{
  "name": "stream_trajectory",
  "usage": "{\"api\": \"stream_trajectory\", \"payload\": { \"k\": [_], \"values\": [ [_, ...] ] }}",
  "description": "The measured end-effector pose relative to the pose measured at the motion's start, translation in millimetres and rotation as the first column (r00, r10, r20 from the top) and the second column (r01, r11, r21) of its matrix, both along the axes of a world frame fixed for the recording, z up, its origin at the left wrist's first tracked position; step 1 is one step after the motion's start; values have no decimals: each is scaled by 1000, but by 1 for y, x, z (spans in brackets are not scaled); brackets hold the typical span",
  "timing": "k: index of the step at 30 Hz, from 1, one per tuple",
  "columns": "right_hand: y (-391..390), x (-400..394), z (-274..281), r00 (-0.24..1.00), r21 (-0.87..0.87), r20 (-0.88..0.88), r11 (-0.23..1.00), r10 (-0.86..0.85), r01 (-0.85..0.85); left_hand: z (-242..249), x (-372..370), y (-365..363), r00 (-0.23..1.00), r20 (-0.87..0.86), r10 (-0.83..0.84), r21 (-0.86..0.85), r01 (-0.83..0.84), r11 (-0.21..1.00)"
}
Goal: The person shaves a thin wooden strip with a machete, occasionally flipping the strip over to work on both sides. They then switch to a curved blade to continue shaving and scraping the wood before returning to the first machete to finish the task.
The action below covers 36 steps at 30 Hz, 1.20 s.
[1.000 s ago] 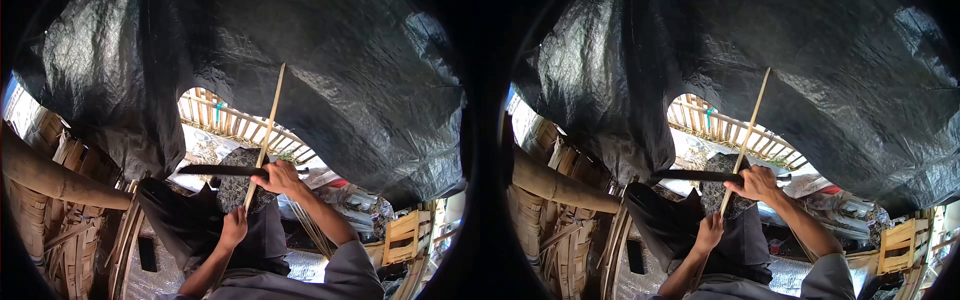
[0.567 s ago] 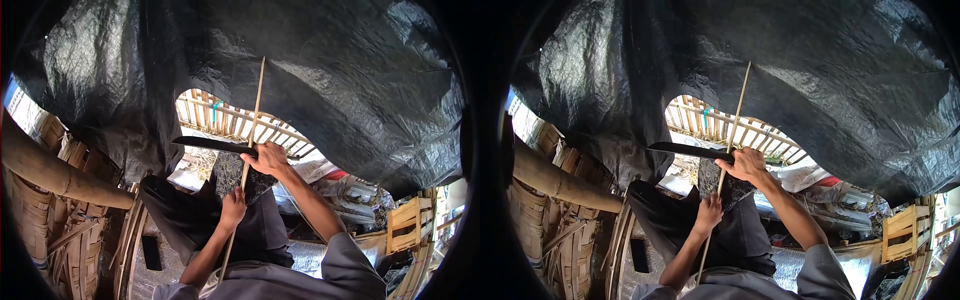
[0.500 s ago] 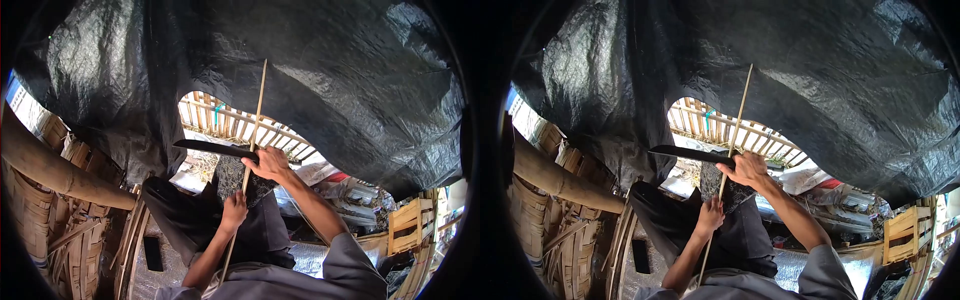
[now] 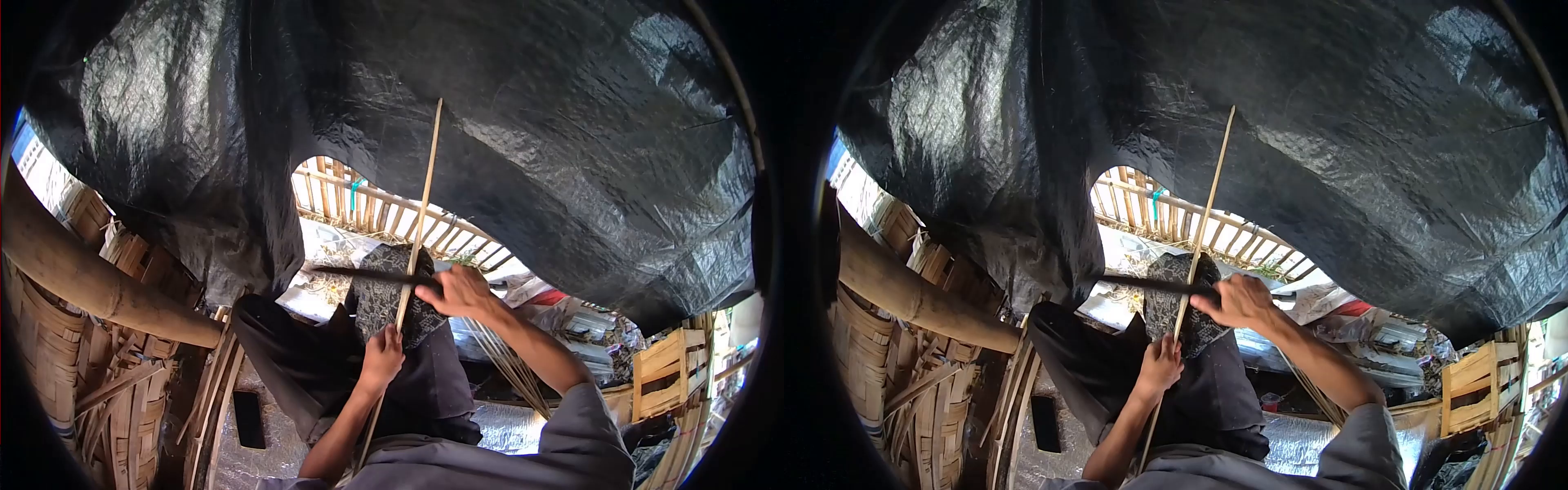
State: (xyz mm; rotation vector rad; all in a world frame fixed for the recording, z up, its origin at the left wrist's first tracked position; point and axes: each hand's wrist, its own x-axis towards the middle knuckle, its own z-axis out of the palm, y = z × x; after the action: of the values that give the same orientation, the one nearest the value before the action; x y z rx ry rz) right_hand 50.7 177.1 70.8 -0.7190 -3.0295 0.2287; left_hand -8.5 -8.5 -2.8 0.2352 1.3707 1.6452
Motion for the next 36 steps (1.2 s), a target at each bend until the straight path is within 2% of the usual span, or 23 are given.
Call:
{"api": "stream_trajectory", "payload": {
  "k": [1, 3, 5, 6, 7, 9, 13, 14, 15, 17, 18, 19, 21, 23, 24, 25, 28, 29, 31, 33, 34, 35, 36],
  "values": [
    [-3, 1, 5, 996, 29, 36, 996, 87, -88, 4, 1, -2, 999, -44, -8, -29, 6, 1000],
    [0, -2, 27, 977, -32, 203, 998, 67, -62, 4, 1, -1, 996, -84, -17, -59, 12, 998],
    [36, -9, 15, 991, -60, 73, 991, -113, 117, -2, 5, -5, 992, -129, -10, -2, 9, 1000],
    [44, -12, 8, 982, 29, -165, 995, -90, 96, 11, 4, -2, 996, -85, -9, -37, 6, 999],
    [42, -11, -1, 970, 74, -236, 994, -60, 80, 10, 4, -4, 996, -90, -17, -39, 13, 999],
    [38, -11, 4, 982, -65, -60, 982, -181, 177, 8, -2, -1, 989, 133, -60, 37, 56, 998],
    [10, 1, 15, 996, -105, 80, 994, 32, -23, 23, 1, -2, 997, 36, -75, -61, 77, 995],
    [11, 5, 4, 974, 142, -69, 969, 214, -203, 24, 1, -3, 994, 75, -75, -51, 78, 996],
    [16, 5, 7, 975, 136, -71, 970, 212, -201, 22, 3, -3, 994, 75, -76, -57, 80, 995],
    [32, -1, 20, 997, 92, 29, 993, 76, -78, 16, 9, -4, 999, -35, -30, -49, 28, 998],
    [51, -7, 13, 993, 12, 47, 994, -106, 106, 14, 11, -6, 999, -33, -39, -56, 37, 998],
    [63, -10, 5, 965, 27, -240, 993, -106, 116, 12, 12, -6, 1000, -21, -20, -39, 19, 999],
    [71, -7, 11, 969, -204, -92, 957, -228, 206, 13, 8, -6, 1000, -27, -8, -11, 8, 1000],
    [60, -1, 12, 993, -89, -32, 990, -114, 110, 22, 6, -8, 989, 135, -53, 48, 47, 998],
    [50, 3, 8, 997, 25, -70, 999, -28, 29, 26, 7, -7, 996, 72, -59, -17, 61, 998],
    [36, 5, 18, 999, -36, 10, 999, 39, -39, 26, 7, -7, 996, 66, -61, -17, 62, 998],
    [22, 5, 20, 961, 221, -85, 945, 264, -240, 34, 9, -10, 998, 3, -57, -69, 57, 996],
    [25, 2, 28, 988, 90, 76, 986, 136, -143, 30, 11, -9, 998, -1, -60, -77, 60, 995],
    [54, -6, 29, 991, -29, 120, 998, -51, 55, 18, 15, -14, 984, -165, -73, -99, 57, 993],
    [94, -12, 6, 957, -122, -133, 963, -256, 241, 33, 14, -18, 990, -104, -97, -143, 81, 986],
    [97, -13, 2, 906, 87, -372, 964, -203, 251, 34, 13, -18, 994, -66, -91, -135, 81, 987],
    [105, -13, 3, 960, -233, -91, 943, -266, 239, 36, 11, -16, 996, -32, -80, -123, 76, 990],
    [99, -14, 10, 976, -268, -45, 943, -215, 196, 38, 9, -16, 996, 31, -82, -123, 85, 989]
  ]
}}
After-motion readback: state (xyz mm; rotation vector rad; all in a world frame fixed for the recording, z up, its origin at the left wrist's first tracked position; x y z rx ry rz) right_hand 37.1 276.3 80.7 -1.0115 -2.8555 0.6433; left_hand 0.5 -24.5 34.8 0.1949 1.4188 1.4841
